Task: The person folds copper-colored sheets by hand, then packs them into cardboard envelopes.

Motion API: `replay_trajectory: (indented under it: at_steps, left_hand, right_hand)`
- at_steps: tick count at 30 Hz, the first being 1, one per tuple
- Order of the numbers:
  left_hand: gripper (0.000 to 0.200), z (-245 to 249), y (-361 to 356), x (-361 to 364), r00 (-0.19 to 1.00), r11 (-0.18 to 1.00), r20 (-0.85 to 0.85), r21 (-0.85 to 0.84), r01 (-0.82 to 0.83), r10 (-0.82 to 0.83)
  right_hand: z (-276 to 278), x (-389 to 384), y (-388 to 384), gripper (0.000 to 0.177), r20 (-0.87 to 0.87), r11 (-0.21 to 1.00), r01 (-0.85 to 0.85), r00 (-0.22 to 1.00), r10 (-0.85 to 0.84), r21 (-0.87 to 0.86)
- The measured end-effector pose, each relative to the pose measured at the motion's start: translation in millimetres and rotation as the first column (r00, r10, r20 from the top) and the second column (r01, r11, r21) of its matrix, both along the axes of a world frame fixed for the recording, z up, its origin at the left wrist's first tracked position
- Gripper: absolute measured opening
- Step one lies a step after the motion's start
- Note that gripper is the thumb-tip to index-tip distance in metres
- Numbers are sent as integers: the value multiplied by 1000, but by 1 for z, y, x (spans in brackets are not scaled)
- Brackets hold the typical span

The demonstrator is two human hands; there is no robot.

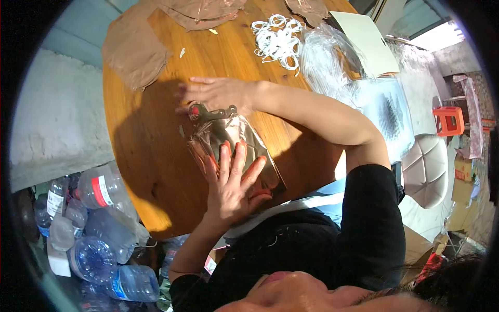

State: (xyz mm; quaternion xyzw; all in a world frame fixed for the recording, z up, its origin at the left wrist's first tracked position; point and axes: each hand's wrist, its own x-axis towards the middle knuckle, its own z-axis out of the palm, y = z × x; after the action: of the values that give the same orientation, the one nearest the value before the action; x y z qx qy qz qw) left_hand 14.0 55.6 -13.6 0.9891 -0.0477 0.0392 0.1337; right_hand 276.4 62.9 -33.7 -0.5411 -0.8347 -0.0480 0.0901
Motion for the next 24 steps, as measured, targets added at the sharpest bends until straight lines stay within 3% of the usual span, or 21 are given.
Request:
replay_trajectory:
  at_steps: [1,3,4,6,7,9,11,16,22,24]
  left_hand:
    - [86,0,0,0,1000,1000,-2,3,3,-3]
    - [82,0,-2,0,999,999,-29,-21,-30,30]
    - [82,0,-2,1,999,999,-29,-18,-29,29]
    - [83,1,-3,2,999,999,-14,19,-38,38]
    - [80,4,-3,3,999,999,-15,14,-39,39]
    - [79,4,-3,3,999,999,-9,12,-42,43]
    - [79,-3,-4,3,998,998,20,33,-54,54]
    - [73,-7,-4,0,997,996,0,-41,-83,83]
    - [74,-10,-3,-2,986,992,148,-117,-55,72]
    - [71,-1,4,-5,968,973,211,-212,-91,137]
  right_hand:
    - [1,1,5,75,-2,1000,3,1000,-3,3]
    - [6,8,13,65,-107,972,228,969,-221,60]
    - [8,13,15,65,-108,971,229,969,-221,63]
    - [15,22,18,50,-227,917,389,904,-361,89]
    - [25,18,12,50,-228,918,387,905,-359,90]
    - [40,1,-17,40,-429,888,443,830,-357,118]
    - [35,-31,-62,41,-511,904,405,810,-286,135]
    - [34,-91,-155,77,-307,936,299,887,-345,-186]
    - [25,-93,-157,82,-230,921,298,906,-356,-251]
    - [24,-94,-158,85,-256,905,358,875,-412,-231]
